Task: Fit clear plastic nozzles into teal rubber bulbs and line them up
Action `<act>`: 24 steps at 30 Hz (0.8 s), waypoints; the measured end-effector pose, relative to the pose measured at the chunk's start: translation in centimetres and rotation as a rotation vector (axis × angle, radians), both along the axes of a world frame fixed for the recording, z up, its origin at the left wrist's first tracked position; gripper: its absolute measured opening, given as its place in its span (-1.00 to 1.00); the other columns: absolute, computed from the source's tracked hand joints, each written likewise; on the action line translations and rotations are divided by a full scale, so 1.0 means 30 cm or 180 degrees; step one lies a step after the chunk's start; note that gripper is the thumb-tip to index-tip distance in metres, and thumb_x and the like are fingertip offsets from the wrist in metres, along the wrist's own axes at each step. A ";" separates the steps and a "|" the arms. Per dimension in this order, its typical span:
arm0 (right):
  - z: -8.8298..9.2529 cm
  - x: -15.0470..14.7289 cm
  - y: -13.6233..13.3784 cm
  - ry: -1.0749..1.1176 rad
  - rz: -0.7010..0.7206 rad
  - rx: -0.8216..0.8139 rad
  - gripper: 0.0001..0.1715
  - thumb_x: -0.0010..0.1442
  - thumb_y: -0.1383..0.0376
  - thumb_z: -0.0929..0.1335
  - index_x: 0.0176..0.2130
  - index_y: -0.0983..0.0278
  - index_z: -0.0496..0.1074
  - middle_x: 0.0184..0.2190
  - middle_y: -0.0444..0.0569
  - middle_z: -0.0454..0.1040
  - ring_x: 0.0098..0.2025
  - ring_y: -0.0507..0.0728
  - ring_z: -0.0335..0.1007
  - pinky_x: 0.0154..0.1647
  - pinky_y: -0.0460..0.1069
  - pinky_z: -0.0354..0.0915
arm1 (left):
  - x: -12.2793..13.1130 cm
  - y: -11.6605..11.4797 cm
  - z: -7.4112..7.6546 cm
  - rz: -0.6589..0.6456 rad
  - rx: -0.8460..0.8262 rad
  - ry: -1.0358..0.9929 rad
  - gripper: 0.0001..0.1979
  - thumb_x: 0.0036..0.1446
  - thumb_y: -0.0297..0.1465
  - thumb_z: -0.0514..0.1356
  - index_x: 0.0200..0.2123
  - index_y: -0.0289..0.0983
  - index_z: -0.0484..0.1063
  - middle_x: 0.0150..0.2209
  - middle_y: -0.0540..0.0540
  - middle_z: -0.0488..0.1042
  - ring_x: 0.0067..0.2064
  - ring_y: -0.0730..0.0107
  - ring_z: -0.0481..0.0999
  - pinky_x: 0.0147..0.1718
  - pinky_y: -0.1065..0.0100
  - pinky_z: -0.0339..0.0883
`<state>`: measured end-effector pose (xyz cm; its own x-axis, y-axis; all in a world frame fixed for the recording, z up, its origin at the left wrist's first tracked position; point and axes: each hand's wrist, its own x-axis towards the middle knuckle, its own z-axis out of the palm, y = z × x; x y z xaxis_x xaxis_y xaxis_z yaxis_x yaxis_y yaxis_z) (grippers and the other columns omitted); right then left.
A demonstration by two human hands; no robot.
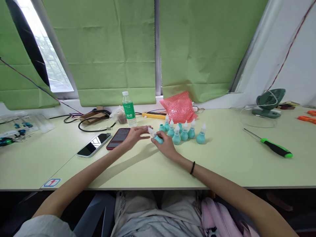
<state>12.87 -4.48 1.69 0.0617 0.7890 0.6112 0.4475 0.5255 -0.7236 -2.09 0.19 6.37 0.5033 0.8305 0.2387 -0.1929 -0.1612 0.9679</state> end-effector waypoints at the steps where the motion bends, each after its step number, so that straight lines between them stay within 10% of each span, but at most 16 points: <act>1: 0.002 0.011 0.008 -0.0038 -0.0110 0.0050 -0.70 -0.06 0.17 0.28 -0.31 0.29 0.27 -0.38 -0.06 0.38 -0.32 0.07 0.30 -0.28 -0.02 0.22 | -0.012 0.035 0.024 0.0058 0.0215 0.0123 -0.60 -0.13 -0.23 0.13 -0.23 -0.36 0.37 -0.18 -0.25 0.38 -0.23 0.26 0.39 -0.30 0.28 0.27; 6: 0.013 0.050 0.038 -0.0444 -0.0377 0.0512 -0.71 -0.06 0.19 0.29 -0.30 0.27 0.34 -0.28 -0.01 0.33 -0.21 0.10 0.25 -0.24 0.00 0.22 | -0.084 0.235 0.096 0.0871 0.1662 0.1422 -0.64 -0.09 -0.22 0.08 -0.30 -0.35 0.43 -0.32 -0.17 0.45 -0.33 0.33 0.38 -0.35 0.40 0.20; 11: -0.012 0.059 0.063 -0.0930 -0.0283 0.0508 -0.72 -0.04 0.22 0.28 -0.28 0.28 0.34 -0.39 -0.04 0.32 -0.35 0.06 0.26 -0.30 0.00 0.23 | -0.109 0.326 0.013 0.0666 0.2377 0.3092 -0.73 -0.20 -0.39 0.16 -0.33 -0.28 0.45 -0.38 -0.12 0.47 -0.36 0.33 0.38 -0.38 0.44 0.14; 24: -0.068 0.061 0.088 -0.1226 -0.0410 0.0515 -0.51 0.09 0.33 0.09 0.03 0.28 -0.16 -0.08 0.12 0.08 -0.06 0.13 0.09 -0.09 0.09 0.12 | -0.060 0.311 -0.049 0.0089 0.2541 0.3488 -0.83 -0.28 -0.47 0.19 -0.48 -0.21 0.47 -0.42 -0.06 0.43 -0.32 0.34 0.34 -0.37 0.49 0.12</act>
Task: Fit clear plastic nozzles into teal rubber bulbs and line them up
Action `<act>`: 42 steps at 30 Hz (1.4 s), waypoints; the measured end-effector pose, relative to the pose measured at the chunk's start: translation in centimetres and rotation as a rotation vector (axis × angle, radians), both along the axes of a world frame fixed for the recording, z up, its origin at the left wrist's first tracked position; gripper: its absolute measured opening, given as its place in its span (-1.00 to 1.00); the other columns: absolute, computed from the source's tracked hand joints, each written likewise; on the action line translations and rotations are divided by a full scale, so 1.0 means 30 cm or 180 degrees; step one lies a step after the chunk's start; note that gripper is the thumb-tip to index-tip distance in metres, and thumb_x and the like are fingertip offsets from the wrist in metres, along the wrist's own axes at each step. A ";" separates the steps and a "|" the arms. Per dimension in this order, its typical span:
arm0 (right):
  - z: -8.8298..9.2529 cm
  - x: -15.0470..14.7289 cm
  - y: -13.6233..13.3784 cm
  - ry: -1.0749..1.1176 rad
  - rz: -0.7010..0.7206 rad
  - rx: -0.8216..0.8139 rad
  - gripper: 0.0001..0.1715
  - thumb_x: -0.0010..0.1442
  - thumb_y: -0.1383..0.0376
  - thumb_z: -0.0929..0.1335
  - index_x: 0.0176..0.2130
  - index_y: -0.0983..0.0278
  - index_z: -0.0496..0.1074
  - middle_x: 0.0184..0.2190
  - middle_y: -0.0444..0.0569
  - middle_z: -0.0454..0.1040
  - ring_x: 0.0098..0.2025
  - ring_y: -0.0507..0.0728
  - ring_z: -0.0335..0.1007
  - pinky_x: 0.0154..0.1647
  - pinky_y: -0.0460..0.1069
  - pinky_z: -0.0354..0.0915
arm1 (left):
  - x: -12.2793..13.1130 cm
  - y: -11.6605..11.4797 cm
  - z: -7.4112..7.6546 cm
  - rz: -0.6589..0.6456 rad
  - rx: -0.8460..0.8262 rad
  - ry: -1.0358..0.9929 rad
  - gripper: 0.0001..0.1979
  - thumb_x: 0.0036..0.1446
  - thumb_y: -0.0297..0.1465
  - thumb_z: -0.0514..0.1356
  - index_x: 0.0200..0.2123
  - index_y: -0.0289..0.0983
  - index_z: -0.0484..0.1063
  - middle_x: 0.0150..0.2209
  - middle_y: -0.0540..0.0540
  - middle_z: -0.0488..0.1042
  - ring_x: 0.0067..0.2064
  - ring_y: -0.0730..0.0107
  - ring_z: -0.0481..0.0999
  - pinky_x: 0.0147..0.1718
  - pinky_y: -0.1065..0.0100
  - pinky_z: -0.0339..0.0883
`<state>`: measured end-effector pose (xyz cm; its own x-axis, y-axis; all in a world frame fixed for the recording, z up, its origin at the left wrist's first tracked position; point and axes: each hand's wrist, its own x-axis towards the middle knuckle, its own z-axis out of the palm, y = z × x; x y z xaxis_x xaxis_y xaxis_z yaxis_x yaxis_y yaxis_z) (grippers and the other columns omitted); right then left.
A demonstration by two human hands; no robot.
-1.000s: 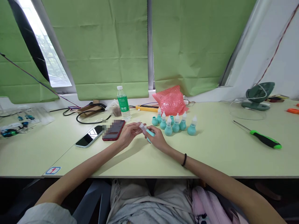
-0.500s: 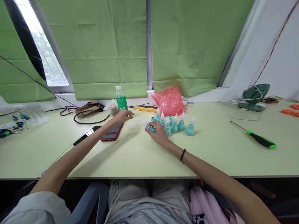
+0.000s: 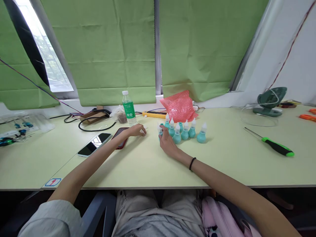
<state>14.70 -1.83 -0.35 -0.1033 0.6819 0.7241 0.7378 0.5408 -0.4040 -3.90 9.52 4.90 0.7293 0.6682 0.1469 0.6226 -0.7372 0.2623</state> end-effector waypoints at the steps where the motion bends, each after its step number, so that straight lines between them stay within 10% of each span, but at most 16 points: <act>1: -0.004 0.001 0.003 -0.0055 0.0010 -0.0006 -0.52 0.09 0.34 0.09 0.01 0.28 -0.15 -0.08 0.12 0.07 -0.06 0.13 0.09 -0.09 0.09 0.12 | 0.002 -0.009 -0.002 0.0019 0.0020 0.0000 -0.82 -0.29 -0.49 0.19 -0.48 -0.22 0.46 -0.42 -0.06 0.42 -0.31 0.33 0.34 -0.38 0.48 0.12; 12: -0.003 0.007 0.001 0.0129 -0.0411 0.0295 -0.63 -0.01 0.38 0.14 -0.15 0.30 -0.03 -0.20 0.10 0.09 -0.12 0.15 0.10 -0.12 0.12 0.13 | 0.025 -0.012 -0.035 0.0085 0.0353 -0.0271 -0.90 -0.28 -0.54 0.15 -0.57 -0.31 0.44 -0.43 -0.16 0.38 -0.33 0.29 0.35 -0.35 0.39 0.14; 23: 0.043 -0.027 -0.056 -0.0036 -0.0619 0.0818 -0.50 -0.10 0.36 0.25 -0.14 0.27 -0.03 -0.08 0.12 0.01 0.04 0.22 -0.11 -0.02 0.19 -0.03 | 0.014 0.152 -0.008 0.0647 0.0647 -0.0773 -0.68 -0.16 -0.55 0.04 -0.27 -0.43 0.39 -0.41 -0.16 0.45 -0.40 0.40 0.39 -0.38 0.44 0.20; 42: 0.059 -0.034 -0.084 -0.0019 -0.0544 0.1176 -0.58 -0.11 0.35 0.28 -0.20 0.25 0.08 -0.14 0.07 0.13 -0.05 0.20 0.05 -0.09 0.16 0.04 | 0.087 0.129 -0.028 0.0780 0.0588 0.0529 -0.69 -0.19 -0.66 0.09 -0.28 -0.40 0.36 -0.26 -0.24 0.36 -0.24 0.27 0.37 -0.33 0.40 0.20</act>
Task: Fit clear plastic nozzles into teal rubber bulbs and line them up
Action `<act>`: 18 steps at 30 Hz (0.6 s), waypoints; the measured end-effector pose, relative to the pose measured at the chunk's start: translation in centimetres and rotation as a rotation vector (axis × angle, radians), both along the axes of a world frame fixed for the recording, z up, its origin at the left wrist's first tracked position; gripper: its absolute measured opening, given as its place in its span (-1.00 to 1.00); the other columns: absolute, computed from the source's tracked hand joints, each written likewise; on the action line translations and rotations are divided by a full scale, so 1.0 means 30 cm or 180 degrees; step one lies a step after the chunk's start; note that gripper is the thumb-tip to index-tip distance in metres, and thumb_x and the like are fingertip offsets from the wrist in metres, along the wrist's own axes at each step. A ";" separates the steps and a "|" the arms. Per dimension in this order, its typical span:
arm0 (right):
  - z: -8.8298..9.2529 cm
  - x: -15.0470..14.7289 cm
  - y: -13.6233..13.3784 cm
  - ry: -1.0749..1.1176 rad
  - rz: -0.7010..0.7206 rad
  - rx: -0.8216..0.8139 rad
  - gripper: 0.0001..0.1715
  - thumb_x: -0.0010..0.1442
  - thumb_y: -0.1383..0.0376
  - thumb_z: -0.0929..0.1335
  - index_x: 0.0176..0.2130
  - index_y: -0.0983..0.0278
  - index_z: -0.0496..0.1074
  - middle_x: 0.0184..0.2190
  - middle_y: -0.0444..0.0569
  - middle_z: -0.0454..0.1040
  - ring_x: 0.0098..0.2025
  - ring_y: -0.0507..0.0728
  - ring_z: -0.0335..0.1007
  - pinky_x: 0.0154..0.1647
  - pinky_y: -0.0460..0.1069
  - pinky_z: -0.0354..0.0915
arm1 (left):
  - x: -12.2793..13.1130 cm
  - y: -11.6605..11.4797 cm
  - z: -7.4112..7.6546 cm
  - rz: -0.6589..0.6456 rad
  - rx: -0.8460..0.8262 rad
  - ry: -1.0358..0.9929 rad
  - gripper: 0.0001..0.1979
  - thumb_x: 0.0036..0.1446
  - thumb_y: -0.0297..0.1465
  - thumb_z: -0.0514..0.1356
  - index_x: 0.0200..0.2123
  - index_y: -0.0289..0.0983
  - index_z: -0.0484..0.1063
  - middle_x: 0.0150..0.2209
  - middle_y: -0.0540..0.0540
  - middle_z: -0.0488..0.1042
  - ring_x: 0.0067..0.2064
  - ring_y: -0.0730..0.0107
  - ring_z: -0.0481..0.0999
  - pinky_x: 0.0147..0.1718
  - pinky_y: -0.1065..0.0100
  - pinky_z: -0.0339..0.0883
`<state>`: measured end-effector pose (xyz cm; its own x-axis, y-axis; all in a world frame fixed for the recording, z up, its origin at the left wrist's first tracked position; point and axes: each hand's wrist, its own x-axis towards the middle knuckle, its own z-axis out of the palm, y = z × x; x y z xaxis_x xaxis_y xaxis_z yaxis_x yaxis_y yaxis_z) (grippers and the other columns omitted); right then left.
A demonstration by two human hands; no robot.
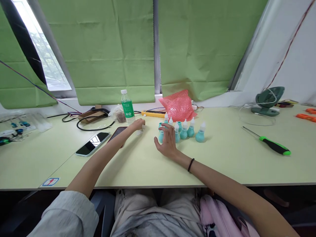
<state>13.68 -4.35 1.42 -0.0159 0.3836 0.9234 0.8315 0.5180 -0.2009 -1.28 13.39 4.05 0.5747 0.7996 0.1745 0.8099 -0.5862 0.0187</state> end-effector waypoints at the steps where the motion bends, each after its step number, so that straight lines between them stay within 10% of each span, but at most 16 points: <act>1: 0.002 -0.001 -0.002 -0.0011 0.0016 0.0028 -0.58 -0.11 0.35 0.28 -0.21 0.25 0.08 -0.14 0.07 0.14 -0.05 0.20 0.05 -0.09 0.15 0.05 | 0.000 -0.008 0.006 -0.0024 0.0036 -0.0032 -0.69 -0.19 -0.66 0.08 -0.28 -0.41 0.36 -0.26 -0.24 0.36 -0.24 0.27 0.36 -0.33 0.40 0.20; 8: -0.015 -0.018 -0.028 -0.0194 0.0476 -0.0055 -0.76 -0.04 0.33 0.27 -0.30 0.25 0.15 -0.42 -0.05 0.30 -0.34 0.08 0.24 -0.33 0.01 0.16 | -0.031 -0.202 0.040 -0.0551 0.0132 -0.0715 -0.63 -0.14 -0.57 0.05 -0.18 -0.34 0.33 -0.49 -0.05 0.41 -0.45 0.48 0.37 -0.43 0.49 0.20; 13: -0.033 -0.038 -0.047 -0.0037 0.0794 -0.1291 -0.59 -0.01 0.18 0.26 -0.15 0.28 0.14 -0.64 -0.20 0.26 -0.66 -0.05 0.11 -0.62 -0.12 0.09 | -0.055 -0.432 -0.025 -0.0913 -0.0191 -0.1763 -0.64 -0.18 -0.55 0.08 -0.21 -0.32 0.36 -0.58 0.01 0.40 -0.56 0.57 0.35 -0.50 0.53 0.21; 18: -0.037 -0.035 -0.022 0.0359 0.1068 -0.1952 -0.67 0.01 0.16 0.24 -0.22 0.27 0.21 -0.57 -0.15 0.33 -0.58 -0.03 0.24 -0.57 -0.13 0.18 | -0.037 -0.497 -0.089 -0.0842 -0.0425 -0.2044 -0.65 -0.17 -0.54 0.08 -0.21 -0.33 0.37 -0.58 0.00 0.43 -0.56 0.56 0.36 -0.49 0.51 0.23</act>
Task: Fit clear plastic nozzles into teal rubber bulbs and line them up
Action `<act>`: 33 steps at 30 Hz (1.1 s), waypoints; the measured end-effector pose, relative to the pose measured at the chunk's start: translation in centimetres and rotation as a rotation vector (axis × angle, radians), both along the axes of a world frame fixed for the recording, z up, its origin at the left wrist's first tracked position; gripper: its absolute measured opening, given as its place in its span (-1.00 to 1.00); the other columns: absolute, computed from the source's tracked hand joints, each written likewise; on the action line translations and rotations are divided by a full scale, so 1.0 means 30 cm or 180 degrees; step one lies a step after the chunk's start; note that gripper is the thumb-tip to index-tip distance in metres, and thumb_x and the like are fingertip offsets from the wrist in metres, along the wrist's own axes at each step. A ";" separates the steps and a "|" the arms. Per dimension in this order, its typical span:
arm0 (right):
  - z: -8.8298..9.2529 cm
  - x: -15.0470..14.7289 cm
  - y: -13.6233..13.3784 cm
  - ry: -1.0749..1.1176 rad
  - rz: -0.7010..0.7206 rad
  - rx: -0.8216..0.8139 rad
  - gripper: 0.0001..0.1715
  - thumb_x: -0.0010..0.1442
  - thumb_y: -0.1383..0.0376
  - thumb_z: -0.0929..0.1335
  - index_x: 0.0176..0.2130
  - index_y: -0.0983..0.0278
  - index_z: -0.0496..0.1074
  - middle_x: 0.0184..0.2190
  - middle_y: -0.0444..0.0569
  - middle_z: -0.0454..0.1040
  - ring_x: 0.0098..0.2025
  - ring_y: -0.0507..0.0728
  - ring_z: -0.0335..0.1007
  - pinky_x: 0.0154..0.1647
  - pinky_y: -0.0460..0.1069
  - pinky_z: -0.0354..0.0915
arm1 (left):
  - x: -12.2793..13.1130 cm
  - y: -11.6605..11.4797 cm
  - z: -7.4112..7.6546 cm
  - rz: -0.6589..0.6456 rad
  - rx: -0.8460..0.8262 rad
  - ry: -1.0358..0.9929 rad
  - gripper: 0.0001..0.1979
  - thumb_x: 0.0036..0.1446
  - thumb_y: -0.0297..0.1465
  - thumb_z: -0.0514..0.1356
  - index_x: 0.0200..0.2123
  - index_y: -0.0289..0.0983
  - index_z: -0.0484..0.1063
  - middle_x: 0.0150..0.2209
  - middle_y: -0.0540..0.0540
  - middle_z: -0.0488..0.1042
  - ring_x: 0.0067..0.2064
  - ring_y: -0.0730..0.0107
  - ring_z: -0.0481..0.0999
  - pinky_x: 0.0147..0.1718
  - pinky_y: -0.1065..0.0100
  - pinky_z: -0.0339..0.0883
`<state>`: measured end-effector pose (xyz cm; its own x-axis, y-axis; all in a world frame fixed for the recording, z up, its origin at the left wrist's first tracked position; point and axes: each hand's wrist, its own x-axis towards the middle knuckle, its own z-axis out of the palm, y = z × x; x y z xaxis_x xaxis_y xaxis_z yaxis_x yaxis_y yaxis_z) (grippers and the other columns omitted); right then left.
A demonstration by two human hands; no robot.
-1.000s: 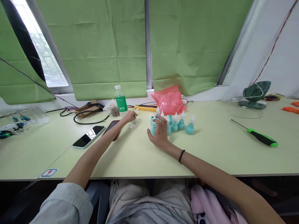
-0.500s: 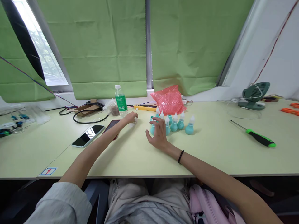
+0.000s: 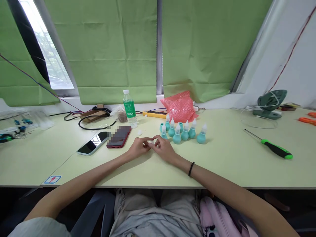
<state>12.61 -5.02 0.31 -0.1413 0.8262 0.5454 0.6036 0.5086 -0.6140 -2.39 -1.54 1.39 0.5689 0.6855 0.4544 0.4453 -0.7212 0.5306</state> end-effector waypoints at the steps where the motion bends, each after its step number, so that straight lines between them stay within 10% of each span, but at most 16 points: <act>1: -0.003 0.003 0.008 0.0107 0.0042 -0.0050 -0.69 0.00 0.18 0.24 -0.24 0.27 0.22 -0.56 -0.13 0.35 -0.54 -0.02 0.27 -0.55 -0.12 0.20 | 0.000 0.002 -0.003 -0.0013 -0.0059 -0.0038 -0.65 -0.15 -0.53 0.08 -0.20 -0.33 0.36 -0.58 0.00 0.43 -0.56 0.55 0.37 -0.48 0.51 0.24; 14: -0.015 0.018 0.025 -0.0348 -0.0196 0.0281 -0.85 -0.16 0.35 0.31 -0.44 0.29 0.36 -0.48 -0.09 0.36 -0.58 -0.04 0.22 -0.53 -0.09 0.24 | -0.061 0.103 0.002 -0.0032 -0.1556 -0.0629 -0.70 -0.24 -0.37 0.21 -0.39 -0.46 0.44 -0.43 -0.22 0.48 -0.47 0.40 0.43 -0.49 0.43 0.29; 33: -0.028 0.017 0.040 0.0267 0.0071 -0.0027 -0.79 -0.15 0.32 0.32 -0.40 0.32 0.41 -0.46 -0.04 0.41 -0.48 0.01 0.33 -0.52 -0.10 0.34 | -0.061 0.078 0.026 -0.0630 -0.0998 -0.0107 -0.72 -0.08 -0.32 0.10 -0.30 -0.35 0.43 -0.29 -0.15 0.44 -0.29 0.43 0.37 -0.39 0.49 0.21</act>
